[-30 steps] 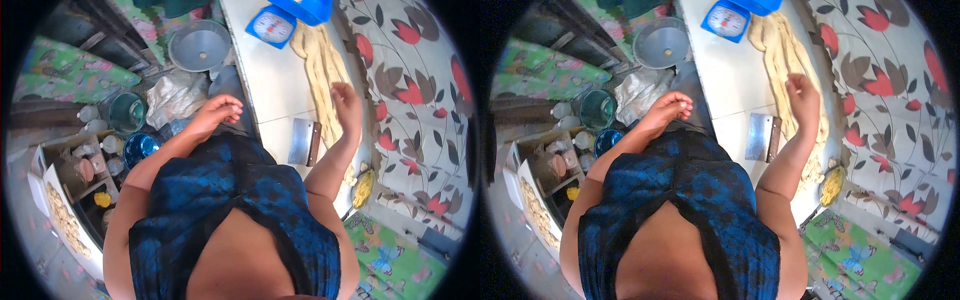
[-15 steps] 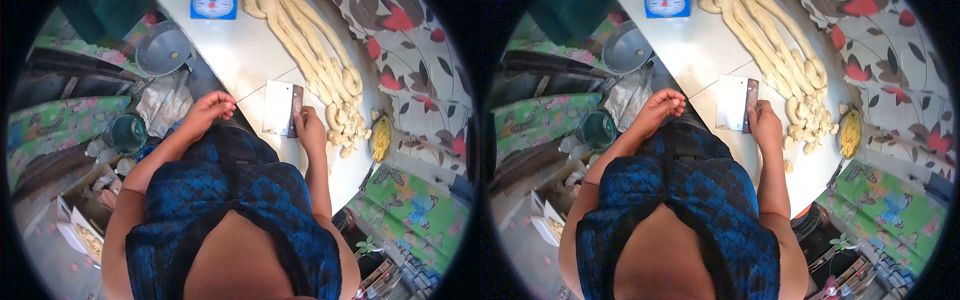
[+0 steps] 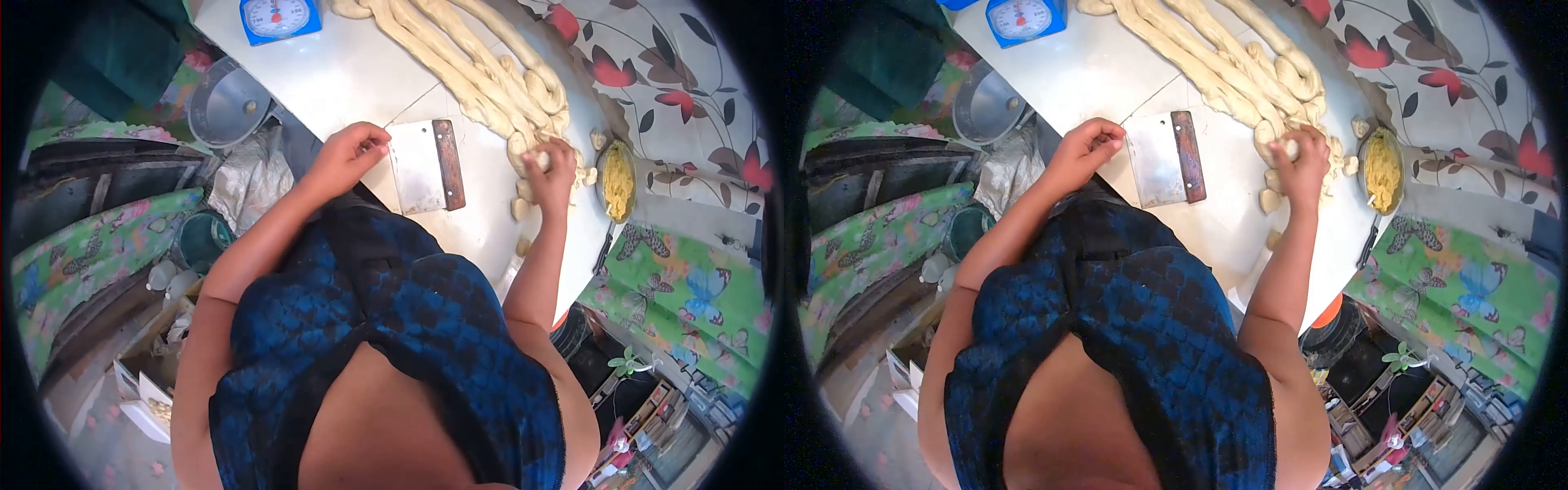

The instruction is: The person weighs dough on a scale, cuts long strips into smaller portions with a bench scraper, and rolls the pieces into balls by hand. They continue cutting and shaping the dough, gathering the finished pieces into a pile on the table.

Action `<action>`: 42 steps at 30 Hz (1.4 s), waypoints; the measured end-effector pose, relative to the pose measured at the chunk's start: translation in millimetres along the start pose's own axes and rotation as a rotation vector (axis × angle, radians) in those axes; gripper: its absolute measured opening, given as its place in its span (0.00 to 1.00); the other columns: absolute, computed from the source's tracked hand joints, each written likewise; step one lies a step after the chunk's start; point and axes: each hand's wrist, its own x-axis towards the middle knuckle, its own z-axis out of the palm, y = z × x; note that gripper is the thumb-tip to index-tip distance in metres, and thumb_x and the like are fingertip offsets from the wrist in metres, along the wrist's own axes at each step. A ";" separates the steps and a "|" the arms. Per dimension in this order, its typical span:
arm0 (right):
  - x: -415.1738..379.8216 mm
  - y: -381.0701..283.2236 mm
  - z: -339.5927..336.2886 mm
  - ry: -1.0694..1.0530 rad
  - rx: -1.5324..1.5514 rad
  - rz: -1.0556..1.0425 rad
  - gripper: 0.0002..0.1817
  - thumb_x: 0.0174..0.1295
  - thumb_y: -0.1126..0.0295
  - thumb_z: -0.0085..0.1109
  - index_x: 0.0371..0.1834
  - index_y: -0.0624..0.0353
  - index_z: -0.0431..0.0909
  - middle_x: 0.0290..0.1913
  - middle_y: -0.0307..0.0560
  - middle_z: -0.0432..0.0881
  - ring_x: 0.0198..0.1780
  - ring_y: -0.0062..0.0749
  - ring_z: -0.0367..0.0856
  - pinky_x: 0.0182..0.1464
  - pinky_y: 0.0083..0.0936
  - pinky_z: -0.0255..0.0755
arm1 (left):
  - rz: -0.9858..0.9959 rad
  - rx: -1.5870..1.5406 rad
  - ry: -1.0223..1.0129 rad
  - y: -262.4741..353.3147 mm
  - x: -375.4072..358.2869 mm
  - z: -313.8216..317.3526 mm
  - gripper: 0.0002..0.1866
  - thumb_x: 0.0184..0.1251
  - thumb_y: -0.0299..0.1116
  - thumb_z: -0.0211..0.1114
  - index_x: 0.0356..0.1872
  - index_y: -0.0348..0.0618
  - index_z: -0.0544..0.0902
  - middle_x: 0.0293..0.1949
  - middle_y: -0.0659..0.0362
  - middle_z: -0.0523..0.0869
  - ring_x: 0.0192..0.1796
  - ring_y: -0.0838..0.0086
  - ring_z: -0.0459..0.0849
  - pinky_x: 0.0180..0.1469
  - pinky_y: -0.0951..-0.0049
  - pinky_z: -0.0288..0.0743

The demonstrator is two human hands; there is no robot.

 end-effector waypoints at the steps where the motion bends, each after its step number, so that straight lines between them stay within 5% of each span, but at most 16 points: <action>1: -0.5 13.4 -0.1 0.039 0.189 0.067 0.19 0.49 0.62 0.70 0.42 0.54 0.75 0.51 0.46 0.75 0.54 0.40 0.70 0.57 0.36 0.61 | -0.042 -0.158 0.022 -5.6 1.1 -0.6 0.10 0.67 0.30 0.60 0.47 0.37 0.78 0.40 0.62 0.81 0.41 0.81 0.77 0.43 0.79 0.73; 5: -3.3 55.8 -10.7 0.212 0.421 0.250 0.08 0.55 0.75 0.57 0.38 0.61 0.75 0.36 0.46 0.77 0.35 0.31 0.75 0.40 0.26 0.70 | -0.063 -0.302 0.076 -13.6 -5.3 -2.9 0.11 0.67 0.29 0.59 0.47 0.35 0.77 0.38 0.61 0.80 0.38 0.80 0.78 0.42 0.77 0.74; 8: -4.0 61.1 -30.6 0.042 0.163 0.407 0.09 0.56 0.74 0.51 0.39 0.63 0.76 0.34 0.49 0.79 0.37 0.32 0.77 0.41 0.27 0.71 | -0.047 -0.265 0.102 -21.6 -9.6 -0.8 0.10 0.67 0.29 0.60 0.46 0.35 0.78 0.37 0.61 0.81 0.37 0.80 0.78 0.41 0.77 0.75; 13: 21.5 29.2 -7.7 0.245 0.265 0.145 0.16 0.58 0.66 0.60 0.48 0.60 0.79 0.47 0.57 0.80 0.51 0.50 0.77 0.56 0.36 0.68 | 0.008 -0.330 0.161 -27.0 -8.6 5.3 0.10 0.66 0.29 0.61 0.45 0.37 0.78 0.37 0.61 0.81 0.37 0.81 0.79 0.41 0.78 0.76; 15: 29.4 9.5 3.0 0.144 -0.055 -0.037 0.22 0.55 0.63 0.61 0.53 0.56 0.75 0.51 0.55 0.78 0.51 0.50 0.77 0.55 0.39 0.69 | -0.009 -0.334 0.131 -27.2 -8.7 4.0 0.10 0.67 0.29 0.61 0.45 0.36 0.77 0.38 0.61 0.80 0.38 0.80 0.78 0.42 0.77 0.75; 18: 30.6 7.2 -8.8 -0.137 0.013 0.142 0.19 0.52 0.65 0.62 0.48 0.57 0.75 0.51 0.54 0.77 0.50 0.48 0.77 0.51 0.38 0.70 | -0.019 -0.335 0.115 -28.5 -8.7 0.5 0.10 0.68 0.29 0.60 0.46 0.35 0.77 0.40 0.60 0.80 0.40 0.78 0.78 0.43 0.76 0.75; 19: 24.5 13.4 -13.2 -0.043 0.053 0.126 0.16 0.49 0.66 0.62 0.40 0.60 0.73 0.43 0.55 0.79 0.43 0.47 0.78 0.45 0.38 0.71 | -0.020 -0.349 0.110 -27.9 -8.6 -0.5 0.10 0.68 0.29 0.59 0.46 0.35 0.76 0.41 0.59 0.80 0.40 0.78 0.78 0.44 0.76 0.75; 24: -21.1 59.5 -59.2 -0.133 0.186 0.384 0.15 0.47 0.66 0.62 0.33 0.63 0.69 0.24 0.50 0.75 0.26 0.37 0.73 0.32 0.31 0.68 | -0.023 -0.401 0.103 -24.4 -6.6 -6.7 0.11 0.68 0.29 0.59 0.47 0.35 0.76 0.42 0.59 0.80 0.42 0.78 0.78 0.44 0.75 0.76; 29: -56.3 79.8 -85.0 -0.320 -0.010 0.492 0.15 0.50 0.69 0.61 0.39 0.63 0.71 0.35 0.54 0.80 0.38 0.43 0.79 0.41 0.33 0.71 | -0.031 -0.380 0.047 -27.0 -5.9 -7.6 0.11 0.69 0.29 0.58 0.48 0.35 0.76 0.42 0.59 0.80 0.43 0.78 0.78 0.44 0.74 0.77; 32: -53.6 76.1 -80.9 -0.065 -0.179 0.358 0.17 0.51 0.71 0.60 0.45 0.63 0.74 0.40 0.55 0.81 0.46 0.47 0.80 0.48 0.33 0.72 | -0.022 -0.400 0.068 -24.4 -6.5 -6.4 0.10 0.68 0.28 0.59 0.46 0.34 0.77 0.37 0.61 0.80 0.38 0.80 0.78 0.42 0.77 0.75; 34: -28.2 50.6 -69.4 0.131 0.090 0.359 0.18 0.52 0.73 0.58 0.48 0.62 0.76 0.43 0.56 0.80 0.48 0.46 0.79 0.51 0.33 0.71 | -0.019 -0.396 0.068 -21.9 -7.0 -6.2 0.10 0.68 0.28 0.59 0.46 0.35 0.77 0.37 0.61 0.80 0.38 0.80 0.78 0.42 0.77 0.75; 39: 7.2 -20.4 -24.4 -0.116 0.297 0.205 0.16 0.51 0.71 0.62 0.44 0.60 0.78 0.42 0.53 0.81 0.45 0.44 0.79 0.48 0.34 0.71 | -0.027 -0.401 0.054 -23.2 -5.4 -9.1 0.10 0.68 0.28 0.59 0.47 0.35 0.77 0.37 0.61 0.80 0.38 0.80 0.78 0.42 0.77 0.75; 42: 13.4 -44.2 -15.1 -0.275 -0.009 0.062 0.16 0.46 0.71 0.68 0.40 0.60 0.78 0.38 0.50 0.82 0.41 0.39 0.81 0.45 0.30 0.73 | -0.020 -0.446 0.068 -24.2 -4.9 -9.2 0.10 0.68 0.28 0.59 0.47 0.34 0.77 0.38 0.60 0.81 0.38 0.80 0.78 0.42 0.77 0.76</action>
